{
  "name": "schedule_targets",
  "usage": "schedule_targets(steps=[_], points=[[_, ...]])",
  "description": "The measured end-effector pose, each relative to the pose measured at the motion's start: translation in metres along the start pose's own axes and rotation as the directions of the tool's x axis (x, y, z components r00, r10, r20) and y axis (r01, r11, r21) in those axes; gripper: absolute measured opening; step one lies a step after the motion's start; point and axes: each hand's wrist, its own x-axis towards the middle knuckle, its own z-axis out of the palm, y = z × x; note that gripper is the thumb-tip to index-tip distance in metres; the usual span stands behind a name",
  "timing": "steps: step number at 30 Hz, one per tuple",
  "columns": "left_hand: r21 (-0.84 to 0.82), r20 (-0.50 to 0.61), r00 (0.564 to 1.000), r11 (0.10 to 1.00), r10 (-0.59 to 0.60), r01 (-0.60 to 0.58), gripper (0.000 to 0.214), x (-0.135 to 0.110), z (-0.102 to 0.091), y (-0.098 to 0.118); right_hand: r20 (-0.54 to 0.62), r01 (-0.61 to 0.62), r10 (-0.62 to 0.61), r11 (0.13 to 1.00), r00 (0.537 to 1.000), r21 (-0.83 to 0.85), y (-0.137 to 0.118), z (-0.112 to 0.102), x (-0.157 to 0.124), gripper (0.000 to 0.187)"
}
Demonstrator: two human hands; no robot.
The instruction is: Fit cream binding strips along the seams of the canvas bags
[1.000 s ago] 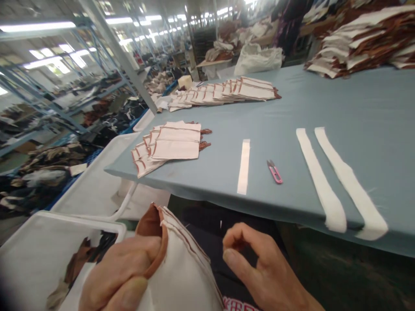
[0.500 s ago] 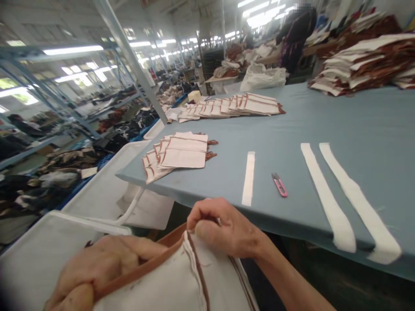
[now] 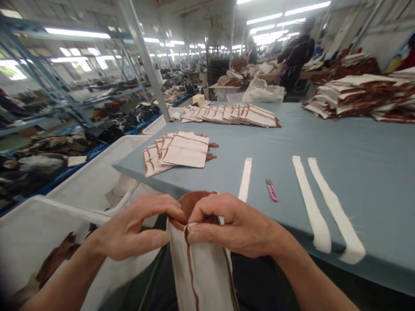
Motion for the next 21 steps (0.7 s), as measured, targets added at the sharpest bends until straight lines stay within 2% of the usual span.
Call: schedule_targets(steps=[3,8,16,19,21], points=[[0.05,-0.049,0.997,0.997,0.054,-0.051,0.011,0.011,0.016,0.008,-0.01,0.014,-0.014,0.999,1.0,-0.031,-0.002,0.002,0.0,0.041],[0.083,-0.158,0.985,0.995,0.07,-0.058,0.01,0.021,0.038,0.004,-0.05,-0.117,0.111,0.983,0.993,-0.142,0.006,0.002,-0.012,0.034],[0.243,-0.165,0.968,0.959,0.192,-0.148,0.02,0.022,0.045,-0.005,-0.129,-0.182,0.142,0.9,0.981,-0.396,0.013,0.008,-0.022,0.021],[0.264,-0.157,0.974,0.958,0.162,-0.116,0.021,0.021,0.047,-0.007,-0.149,-0.198,0.143,0.86,0.978,-0.471,0.015,0.012,-0.021,0.014],[0.194,-0.174,0.98,0.979,0.093,-0.058,0.02,0.02,0.048,-0.009,-0.169,-0.211,0.145,0.844,0.975,-0.494,0.017,0.015,-0.02,0.012]])
